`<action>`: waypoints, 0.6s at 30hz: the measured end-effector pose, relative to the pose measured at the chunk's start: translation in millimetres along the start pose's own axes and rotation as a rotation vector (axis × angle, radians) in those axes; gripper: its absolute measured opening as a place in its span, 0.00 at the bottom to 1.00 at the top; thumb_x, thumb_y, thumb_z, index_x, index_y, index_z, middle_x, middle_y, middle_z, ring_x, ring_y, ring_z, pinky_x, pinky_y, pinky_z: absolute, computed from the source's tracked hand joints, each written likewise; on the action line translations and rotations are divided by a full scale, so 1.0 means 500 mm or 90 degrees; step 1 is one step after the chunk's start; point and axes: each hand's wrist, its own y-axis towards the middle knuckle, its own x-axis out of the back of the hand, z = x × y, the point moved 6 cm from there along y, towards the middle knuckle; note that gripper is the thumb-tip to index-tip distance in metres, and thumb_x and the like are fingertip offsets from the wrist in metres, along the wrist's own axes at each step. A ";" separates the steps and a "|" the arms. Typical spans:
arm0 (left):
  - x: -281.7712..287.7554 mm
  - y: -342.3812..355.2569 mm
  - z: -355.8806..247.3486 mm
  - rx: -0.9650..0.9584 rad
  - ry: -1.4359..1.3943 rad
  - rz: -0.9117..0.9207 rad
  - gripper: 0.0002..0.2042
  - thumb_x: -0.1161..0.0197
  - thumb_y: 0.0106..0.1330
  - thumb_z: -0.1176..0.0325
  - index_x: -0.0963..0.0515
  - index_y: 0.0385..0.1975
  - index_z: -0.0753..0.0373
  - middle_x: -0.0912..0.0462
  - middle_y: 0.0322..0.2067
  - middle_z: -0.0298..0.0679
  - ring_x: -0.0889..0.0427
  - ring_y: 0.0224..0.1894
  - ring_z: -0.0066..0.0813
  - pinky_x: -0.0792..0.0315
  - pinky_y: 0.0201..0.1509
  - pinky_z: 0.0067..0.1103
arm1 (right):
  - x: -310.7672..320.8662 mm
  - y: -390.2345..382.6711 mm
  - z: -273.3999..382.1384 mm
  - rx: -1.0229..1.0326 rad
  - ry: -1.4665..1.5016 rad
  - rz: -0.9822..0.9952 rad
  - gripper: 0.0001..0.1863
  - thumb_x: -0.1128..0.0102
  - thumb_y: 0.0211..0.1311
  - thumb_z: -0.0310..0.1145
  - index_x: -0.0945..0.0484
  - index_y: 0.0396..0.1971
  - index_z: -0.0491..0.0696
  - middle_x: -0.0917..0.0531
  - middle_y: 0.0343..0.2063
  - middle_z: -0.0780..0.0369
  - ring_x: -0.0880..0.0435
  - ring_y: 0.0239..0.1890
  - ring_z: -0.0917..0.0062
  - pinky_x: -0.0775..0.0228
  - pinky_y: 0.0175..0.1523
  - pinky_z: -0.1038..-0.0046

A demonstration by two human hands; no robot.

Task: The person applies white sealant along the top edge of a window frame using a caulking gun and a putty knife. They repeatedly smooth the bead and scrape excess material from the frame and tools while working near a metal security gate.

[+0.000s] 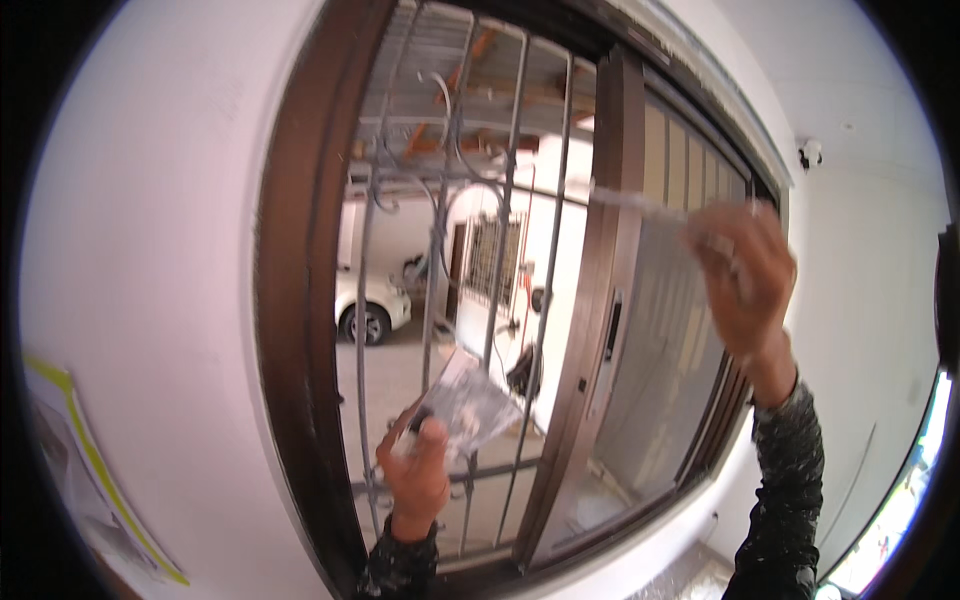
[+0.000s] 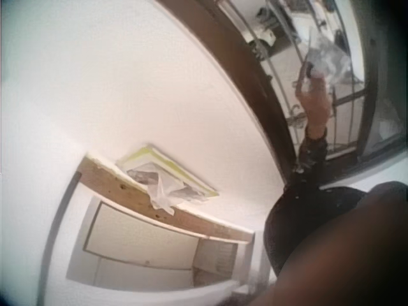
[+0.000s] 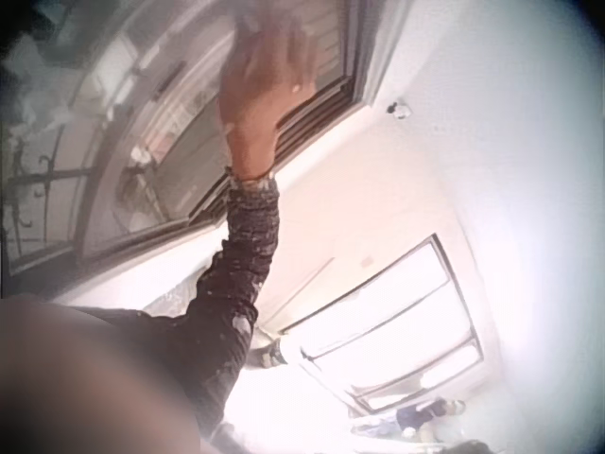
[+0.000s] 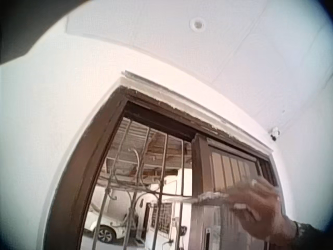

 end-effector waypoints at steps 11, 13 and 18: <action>0.095 -0.014 0.025 0.356 -0.280 0.040 0.22 0.31 0.66 0.64 0.22 0.50 0.78 0.17 0.35 0.35 0.23 0.36 0.17 0.28 0.42 0.16 | -0.115 0.507 -0.216 -0.161 -0.198 -0.130 0.16 0.38 0.58 0.38 0.23 0.38 0.40 0.16 0.33 0.45 0.18 0.41 0.47 0.28 0.46 0.52; 0.092 -0.015 0.024 0.371 -0.257 0.056 0.21 0.30 0.66 0.65 0.22 0.51 0.77 0.16 0.35 0.36 0.22 0.36 0.17 0.27 0.43 0.16 | -0.139 0.551 -0.225 -0.179 -0.191 -0.105 0.15 0.40 0.58 0.38 0.23 0.38 0.41 0.17 0.34 0.44 0.19 0.42 0.46 0.29 0.47 0.50; 0.079 0.006 -0.002 0.365 -0.223 0.114 0.17 0.33 0.69 0.58 0.21 0.39 0.69 0.24 0.28 0.29 0.30 0.30 0.17 0.36 0.33 0.18 | -0.177 0.615 -0.218 -0.132 -0.211 -0.110 0.14 0.42 0.58 0.38 0.22 0.37 0.42 0.17 0.35 0.44 0.19 0.43 0.46 0.29 0.48 0.50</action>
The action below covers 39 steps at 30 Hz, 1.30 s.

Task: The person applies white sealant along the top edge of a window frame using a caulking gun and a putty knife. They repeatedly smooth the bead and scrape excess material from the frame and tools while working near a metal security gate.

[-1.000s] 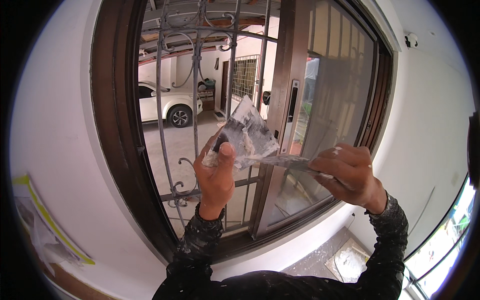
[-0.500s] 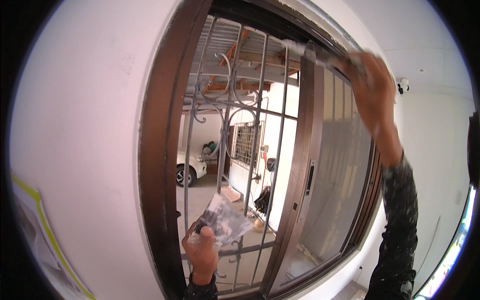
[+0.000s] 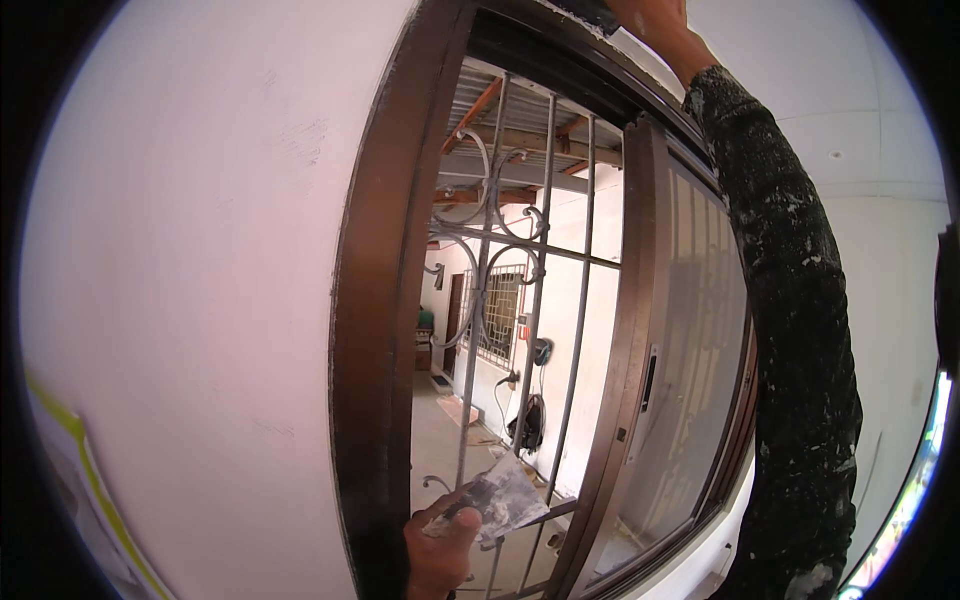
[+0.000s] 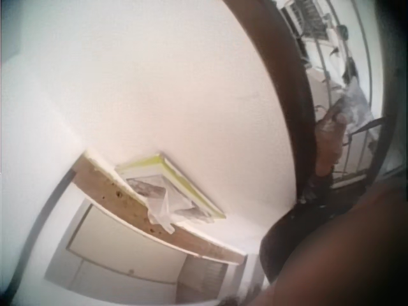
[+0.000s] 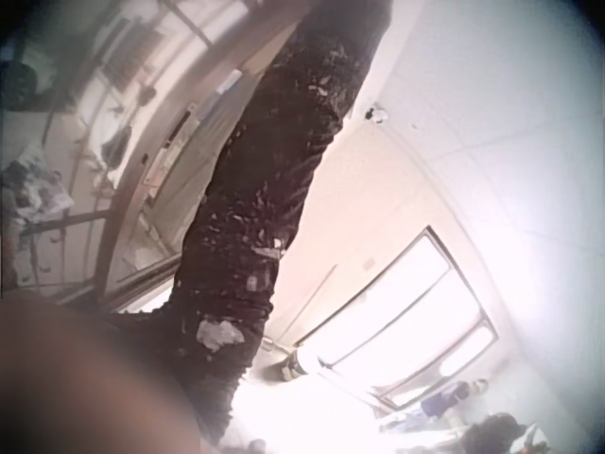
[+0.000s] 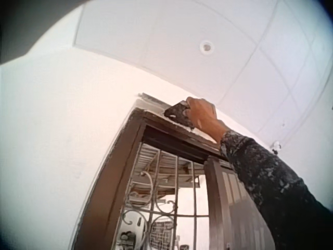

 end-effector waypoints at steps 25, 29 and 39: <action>-0.007 0.001 -0.029 -0.071 0.033 0.045 0.15 0.38 0.72 0.60 0.19 0.45 0.68 0.21 0.28 0.30 0.30 0.29 0.19 0.35 0.30 0.19 | 0.037 -0.078 -0.160 -0.107 0.249 -0.061 0.12 0.33 0.54 0.34 0.22 0.30 0.40 0.17 0.26 0.53 0.19 0.29 0.65 0.27 0.34 0.65; -0.010 0.004 -0.037 -0.090 0.048 0.052 0.16 0.39 0.72 0.60 0.19 0.46 0.69 0.21 0.28 0.31 0.30 0.29 0.19 0.35 0.30 0.20 | -0.040 -0.066 -0.115 -0.214 0.640 -0.088 0.14 0.29 0.57 0.31 0.27 0.20 0.50 0.23 0.17 0.66 0.26 0.20 0.81 0.36 0.24 0.76; -0.010 0.003 -0.030 -0.054 0.012 0.047 0.17 0.37 0.71 0.57 0.18 0.42 0.68 0.23 0.26 0.30 0.30 0.28 0.20 0.35 0.29 0.20 | -0.132 -0.019 0.027 -0.343 0.816 -0.164 0.12 0.32 0.59 0.25 0.27 0.22 0.45 0.23 0.15 0.63 0.28 0.14 0.77 0.38 0.19 0.75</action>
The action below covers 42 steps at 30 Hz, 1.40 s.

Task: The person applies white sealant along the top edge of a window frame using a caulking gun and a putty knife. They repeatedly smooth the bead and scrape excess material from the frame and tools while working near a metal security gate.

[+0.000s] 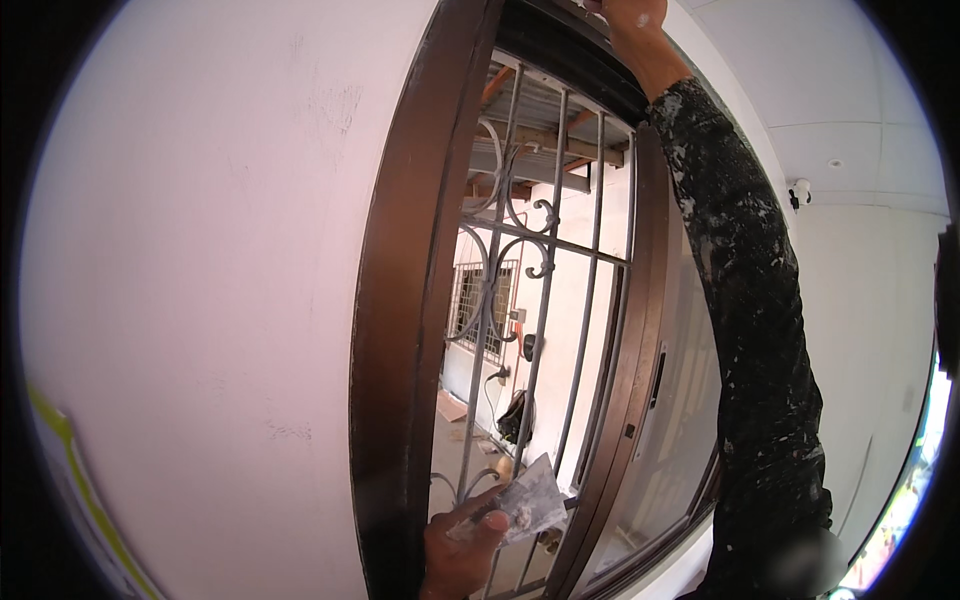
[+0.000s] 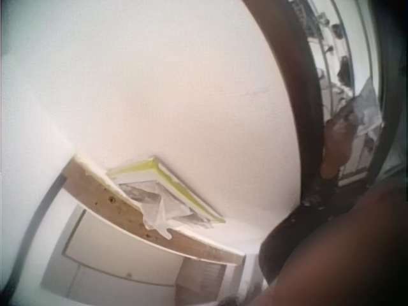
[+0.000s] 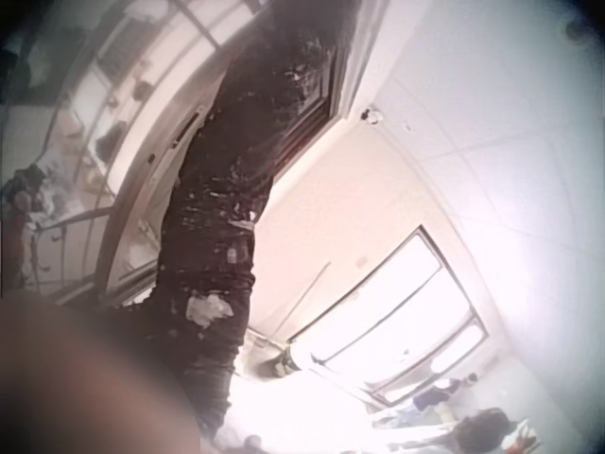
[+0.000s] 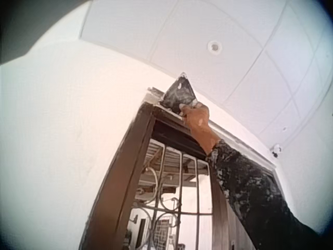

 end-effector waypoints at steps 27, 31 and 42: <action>0.002 -0.001 0.001 -0.014 0.004 0.010 0.17 0.37 0.71 0.57 0.18 0.43 0.68 0.25 0.25 0.27 0.33 0.27 0.18 0.39 0.28 0.19 | 0.289 -0.015 -0.152 -0.054 -0.043 -0.097 0.11 0.27 0.57 0.26 0.21 0.30 0.36 0.15 0.32 0.56 0.13 0.32 0.71 0.13 0.38 0.72; -0.003 -0.001 0.012 0.049 -0.026 0.013 0.17 0.36 0.71 0.57 0.18 0.43 0.68 0.25 0.25 0.27 0.33 0.26 0.17 0.40 0.27 0.19 | 0.243 -0.020 -0.103 -0.010 -0.054 -0.016 0.12 0.26 0.57 0.28 0.21 0.29 0.36 0.14 0.32 0.56 0.14 0.33 0.73 0.14 0.39 0.74; 0.002 -0.002 0.017 0.023 -0.028 0.011 0.19 0.35 0.70 0.55 0.18 0.44 0.69 0.22 0.27 0.29 0.30 0.28 0.19 0.36 0.30 0.20 | -0.020 0.010 0.008 0.031 -0.084 0.018 0.12 0.31 0.60 0.27 0.25 0.21 0.43 0.20 0.17 0.62 0.24 0.16 0.78 0.34 0.20 0.73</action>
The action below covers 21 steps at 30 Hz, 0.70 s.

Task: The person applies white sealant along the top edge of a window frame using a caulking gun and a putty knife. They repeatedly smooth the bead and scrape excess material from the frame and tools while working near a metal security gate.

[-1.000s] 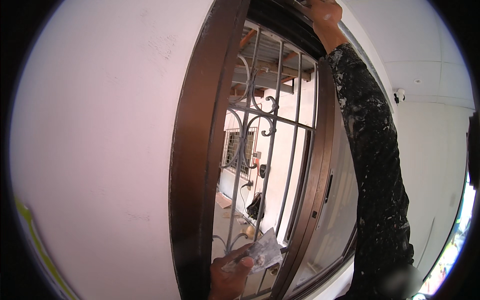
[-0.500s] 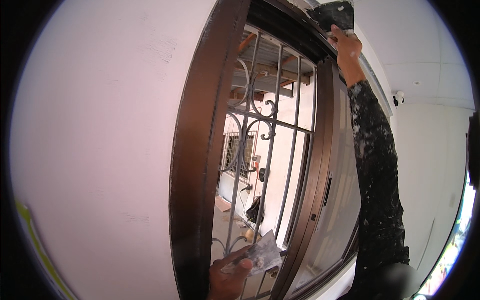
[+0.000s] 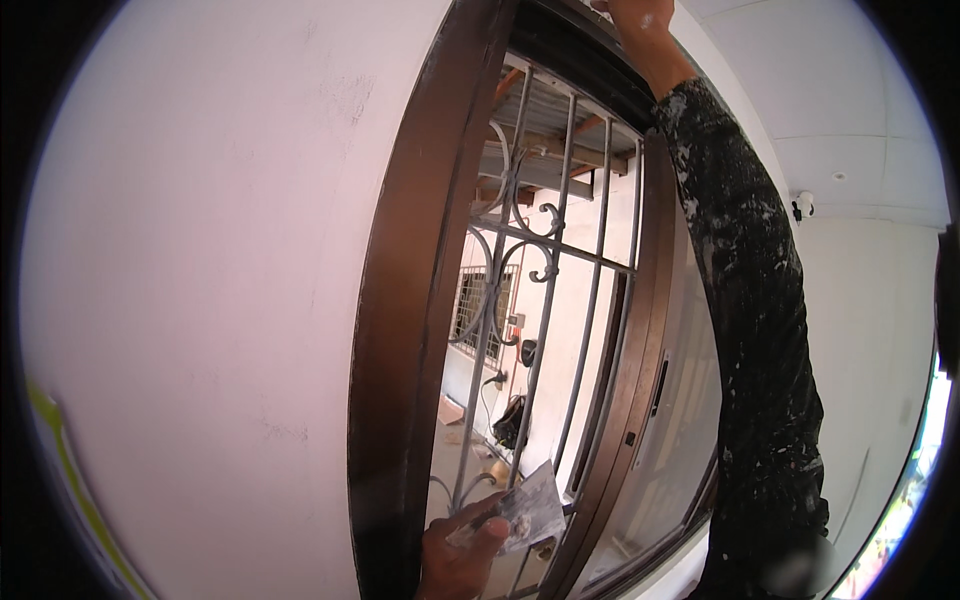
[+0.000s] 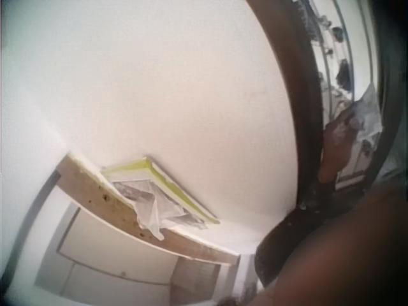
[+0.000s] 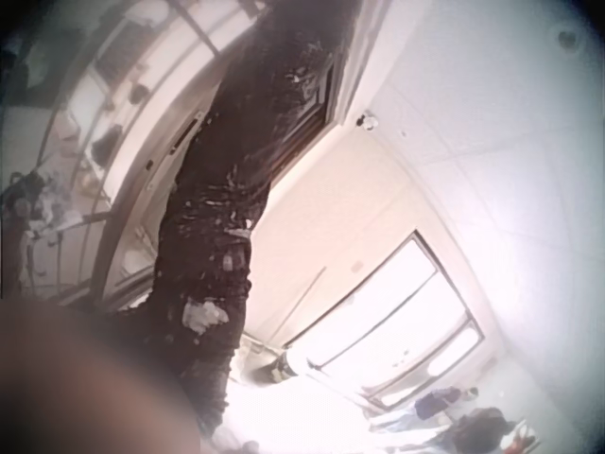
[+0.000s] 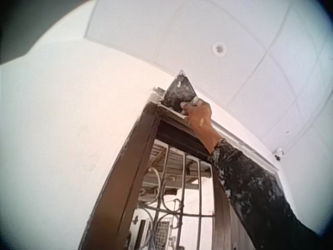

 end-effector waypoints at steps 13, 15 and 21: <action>0.002 -0.003 -0.003 -0.040 0.023 0.014 0.19 0.37 0.72 0.58 0.19 0.50 0.70 0.19 0.30 0.33 0.30 0.28 0.19 0.35 0.30 0.20 | 0.099 -0.030 -0.013 -0.086 -0.176 -0.090 0.12 0.30 0.61 0.31 0.22 0.28 0.39 0.17 0.23 0.59 0.22 0.23 0.74 0.28 0.28 0.70; 0.001 -0.002 -0.001 -0.024 0.039 0.026 0.19 0.37 0.72 0.58 0.19 0.50 0.70 0.18 0.31 0.34 0.28 0.29 0.20 0.33 0.31 0.20 | 0.114 -0.029 -0.019 -0.058 -0.161 -0.110 0.11 0.30 0.61 0.31 0.22 0.28 0.39 0.18 0.24 0.59 0.21 0.23 0.74 0.28 0.27 0.69; -0.002 0.000 -0.006 -0.007 0.015 0.032 0.18 0.38 0.72 0.59 0.19 0.50 0.70 0.16 0.32 0.35 0.26 0.30 0.20 0.33 0.30 0.20 | 0.167 -0.010 -0.067 -0.049 -0.204 -0.153 0.10 0.30 0.60 0.29 0.22 0.28 0.40 0.17 0.24 0.58 0.20 0.23 0.75 0.28 0.25 0.70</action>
